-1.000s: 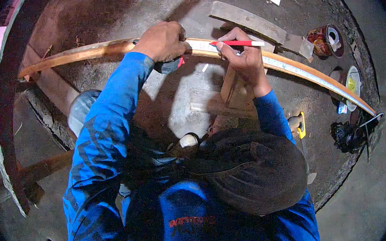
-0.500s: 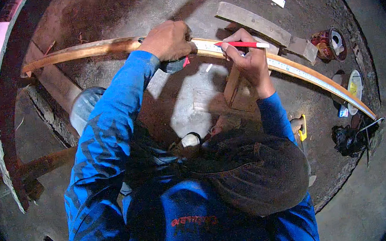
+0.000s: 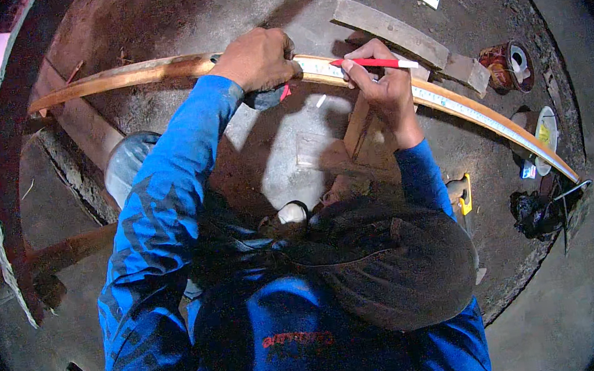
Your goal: Measuring and sawing a wooden board in a renovation area.
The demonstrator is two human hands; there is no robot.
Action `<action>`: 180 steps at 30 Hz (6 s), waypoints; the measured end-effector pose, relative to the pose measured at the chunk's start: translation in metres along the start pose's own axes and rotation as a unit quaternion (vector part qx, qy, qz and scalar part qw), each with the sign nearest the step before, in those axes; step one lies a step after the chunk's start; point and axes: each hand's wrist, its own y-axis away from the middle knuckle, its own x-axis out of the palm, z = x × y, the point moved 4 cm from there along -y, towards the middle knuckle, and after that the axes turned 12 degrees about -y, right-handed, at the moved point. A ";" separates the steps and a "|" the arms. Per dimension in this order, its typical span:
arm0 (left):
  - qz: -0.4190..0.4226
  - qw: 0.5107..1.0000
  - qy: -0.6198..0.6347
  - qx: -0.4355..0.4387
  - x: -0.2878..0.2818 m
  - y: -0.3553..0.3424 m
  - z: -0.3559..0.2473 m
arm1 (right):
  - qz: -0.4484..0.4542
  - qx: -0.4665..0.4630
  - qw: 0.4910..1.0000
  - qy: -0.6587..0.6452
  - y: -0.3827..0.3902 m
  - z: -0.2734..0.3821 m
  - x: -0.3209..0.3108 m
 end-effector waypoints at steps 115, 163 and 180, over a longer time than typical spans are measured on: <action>0.046 0.993 0.109 0.007 -0.001 -0.005 0.003 | -0.539 0.126 0.768 -0.322 0.156 -0.054 -0.190; 0.333 0.866 0.323 0.187 0.083 0.091 -0.064 | -0.488 0.238 0.804 -0.242 0.208 -0.021 -0.123; -0.025 0.921 0.366 0.133 0.098 0.061 -0.181 | -0.068 0.384 0.847 -0.362 0.217 0.003 -0.053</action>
